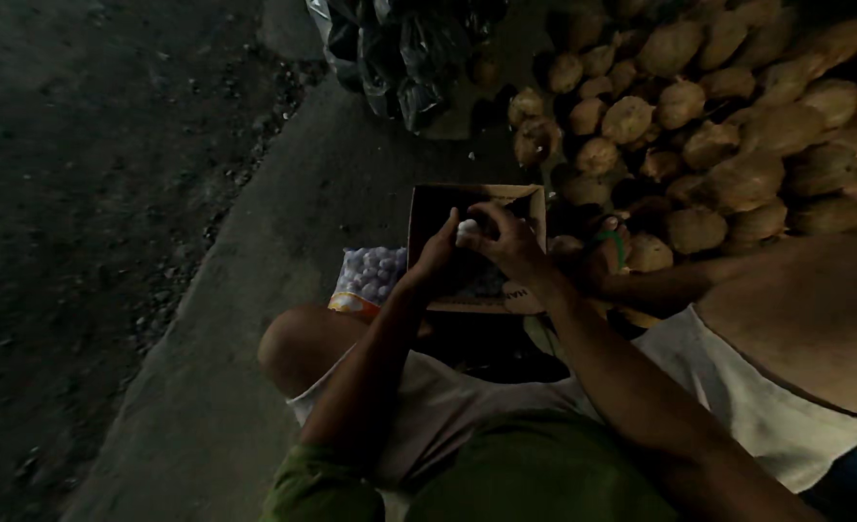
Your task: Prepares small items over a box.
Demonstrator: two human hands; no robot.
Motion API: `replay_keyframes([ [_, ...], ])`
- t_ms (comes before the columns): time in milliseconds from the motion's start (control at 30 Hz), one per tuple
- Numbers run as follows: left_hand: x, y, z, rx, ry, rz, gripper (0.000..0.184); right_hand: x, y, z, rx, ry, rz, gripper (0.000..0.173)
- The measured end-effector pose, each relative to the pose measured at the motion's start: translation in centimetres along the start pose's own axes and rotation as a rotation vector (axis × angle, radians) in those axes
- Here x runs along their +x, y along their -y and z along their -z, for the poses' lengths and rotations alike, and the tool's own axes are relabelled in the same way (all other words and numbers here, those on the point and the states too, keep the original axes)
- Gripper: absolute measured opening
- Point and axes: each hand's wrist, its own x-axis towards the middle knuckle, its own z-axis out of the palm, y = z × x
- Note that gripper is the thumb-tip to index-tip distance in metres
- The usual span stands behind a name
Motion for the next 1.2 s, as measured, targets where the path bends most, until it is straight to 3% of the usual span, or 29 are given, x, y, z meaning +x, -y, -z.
replay_keyframes([
  [100,0.4,0.4,0.9,0.015,0.093,0.004,0.063,-0.4,0.2,0.4,0.122,0.046,-0.027,0.03],
  [167,0.9,0.7,1.5,-0.022,0.214,-0.008,0.066,-0.6,0.1,0.4,0.188,-0.032,-0.081,0.03],
  [300,0.4,0.5,-0.8,0.113,-0.091,-0.086,0.056,-0.6,0.1,-0.7,0.167,0.052,-0.138,0.033],
  [400,0.3,-0.8,-1.7,0.162,-0.173,-0.136,0.049,0.2,1.3,0.7,0.126,0.09,-0.051,0.032],
  [567,0.8,-1.0,-1.4,0.066,-0.229,-0.128,0.056,0.0,2.4,2.5,0.19,0.219,-0.042,0.039],
  [700,0.6,-0.6,-1.8,0.307,-0.23,-0.185,0.061,-0.4,2.2,1.7,-0.01,0.26,-0.135,0.053],
  [867,1.5,0.6,-0.3,0.456,-0.219,-0.194,0.065,-1.2,2.4,1.5,-0.084,0.282,-0.143,0.051],
  [1000,2.7,0.1,1.8,0.938,-0.32,-0.45,0.03,-1.4,0.6,0.3,0.178,0.03,-0.115,0.047],
  [1067,2.5,-0.4,2.2,1.071,-0.363,-0.45,0.042,-1.1,-0.6,0.5,0.418,-0.019,-0.175,0.036],
  [1133,1.6,-1.0,1.5,1.054,-0.411,-0.405,0.035,-0.8,-1.0,1.2,0.584,-0.031,-0.268,0.032],
  [1200,1.8,-1.0,1.6,1.096,-0.411,-0.465,0.032,-0.7,-0.5,1.7,0.694,-0.086,-0.379,0.037],
])
